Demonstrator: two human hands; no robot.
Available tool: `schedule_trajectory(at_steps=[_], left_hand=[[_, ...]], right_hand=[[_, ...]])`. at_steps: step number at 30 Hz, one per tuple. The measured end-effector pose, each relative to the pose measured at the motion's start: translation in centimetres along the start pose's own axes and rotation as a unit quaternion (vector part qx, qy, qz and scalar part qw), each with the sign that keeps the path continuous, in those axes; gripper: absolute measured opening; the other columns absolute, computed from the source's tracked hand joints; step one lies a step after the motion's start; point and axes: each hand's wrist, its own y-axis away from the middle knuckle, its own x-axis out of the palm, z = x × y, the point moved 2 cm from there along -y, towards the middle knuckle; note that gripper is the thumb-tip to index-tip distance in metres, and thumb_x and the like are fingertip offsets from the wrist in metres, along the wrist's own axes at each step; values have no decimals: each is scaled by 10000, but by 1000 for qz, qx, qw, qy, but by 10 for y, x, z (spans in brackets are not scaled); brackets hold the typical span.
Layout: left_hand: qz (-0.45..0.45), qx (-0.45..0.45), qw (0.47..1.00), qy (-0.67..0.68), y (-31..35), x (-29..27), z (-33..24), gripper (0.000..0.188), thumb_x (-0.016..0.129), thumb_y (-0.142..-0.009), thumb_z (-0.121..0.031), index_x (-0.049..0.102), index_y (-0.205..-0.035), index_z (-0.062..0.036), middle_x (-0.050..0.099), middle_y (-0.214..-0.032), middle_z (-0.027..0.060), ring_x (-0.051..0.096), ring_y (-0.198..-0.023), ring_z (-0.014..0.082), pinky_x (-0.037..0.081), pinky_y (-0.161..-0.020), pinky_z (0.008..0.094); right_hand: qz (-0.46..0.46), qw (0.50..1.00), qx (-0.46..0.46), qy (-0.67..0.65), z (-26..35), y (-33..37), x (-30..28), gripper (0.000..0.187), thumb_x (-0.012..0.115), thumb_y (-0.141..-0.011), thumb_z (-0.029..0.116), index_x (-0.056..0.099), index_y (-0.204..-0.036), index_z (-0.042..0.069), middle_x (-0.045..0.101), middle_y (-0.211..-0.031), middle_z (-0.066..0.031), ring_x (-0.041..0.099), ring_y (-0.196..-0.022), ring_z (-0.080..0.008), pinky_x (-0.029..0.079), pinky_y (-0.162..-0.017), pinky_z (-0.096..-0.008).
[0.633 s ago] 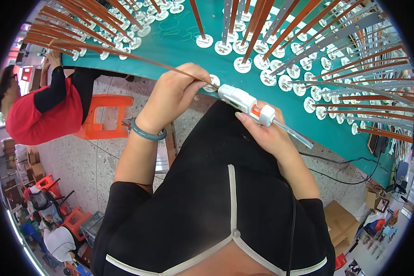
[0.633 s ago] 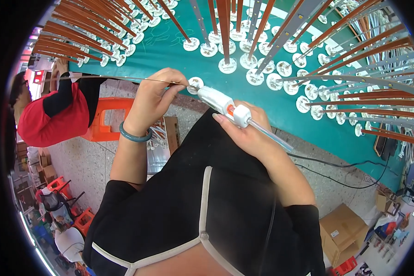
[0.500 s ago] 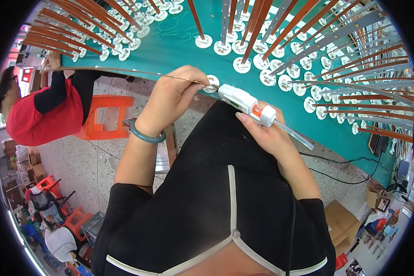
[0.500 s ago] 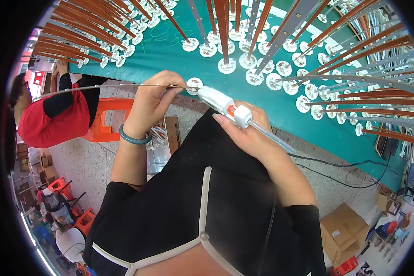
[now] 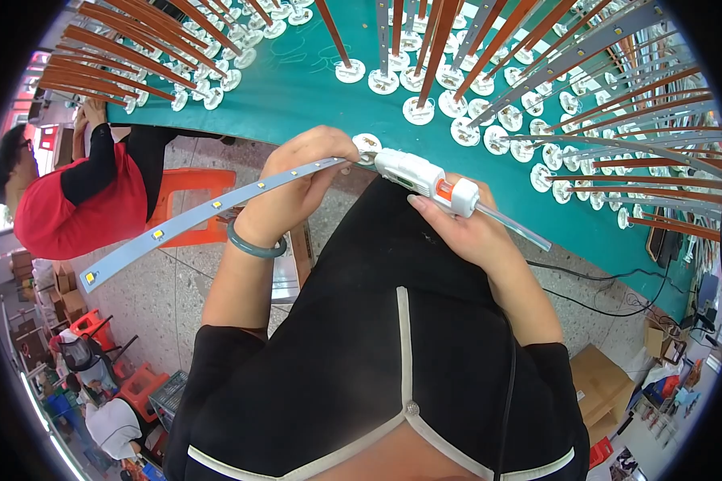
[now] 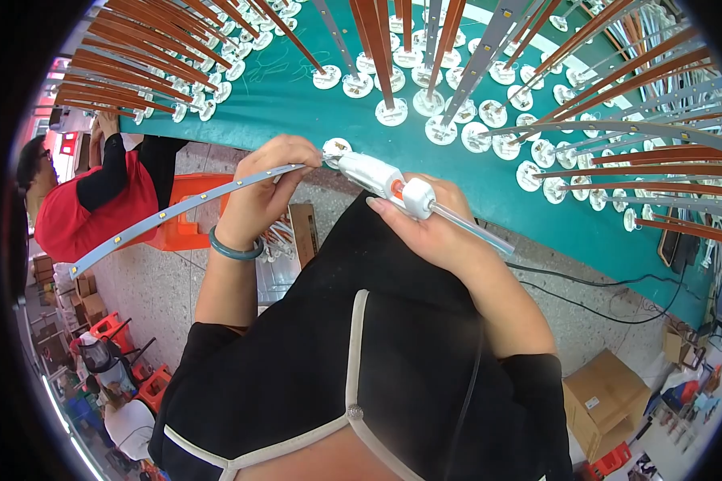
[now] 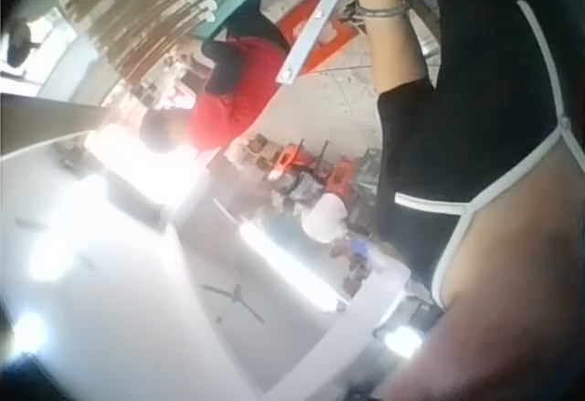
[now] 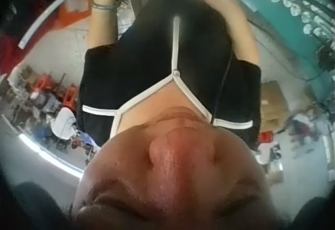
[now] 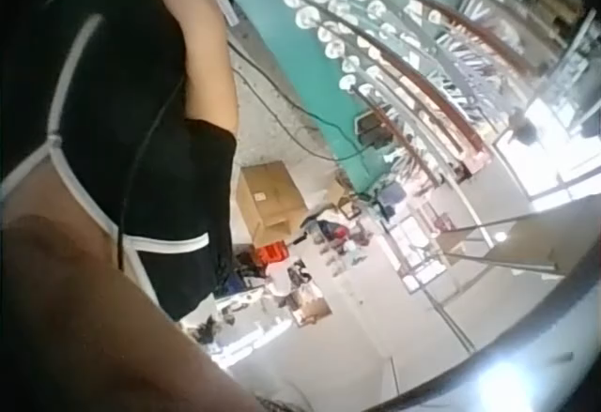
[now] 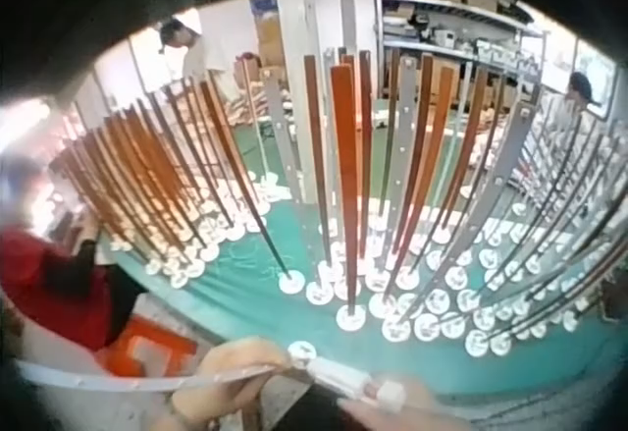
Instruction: The worker uses a hot glue gun to apply adhesive into small circular bases and inserts wooden rods into them at a factory workstation.
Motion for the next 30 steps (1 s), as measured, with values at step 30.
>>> schedule_trajectory(at_steps=[30], left_hand=[[-49, -20, 998, -22, -4, 5, -1, 174, 617, -805, 111, 639, -930, -9, 651, -909, 108, 636, -836, 229, 505, -728, 300]], right_hand=[[-18, 1000, -12, 13, -1, 0, 0, 295, 707, -866, 221, 664, -1038, -15, 683, -823, -140, 629, -731, -194, 494, -679, -331]])
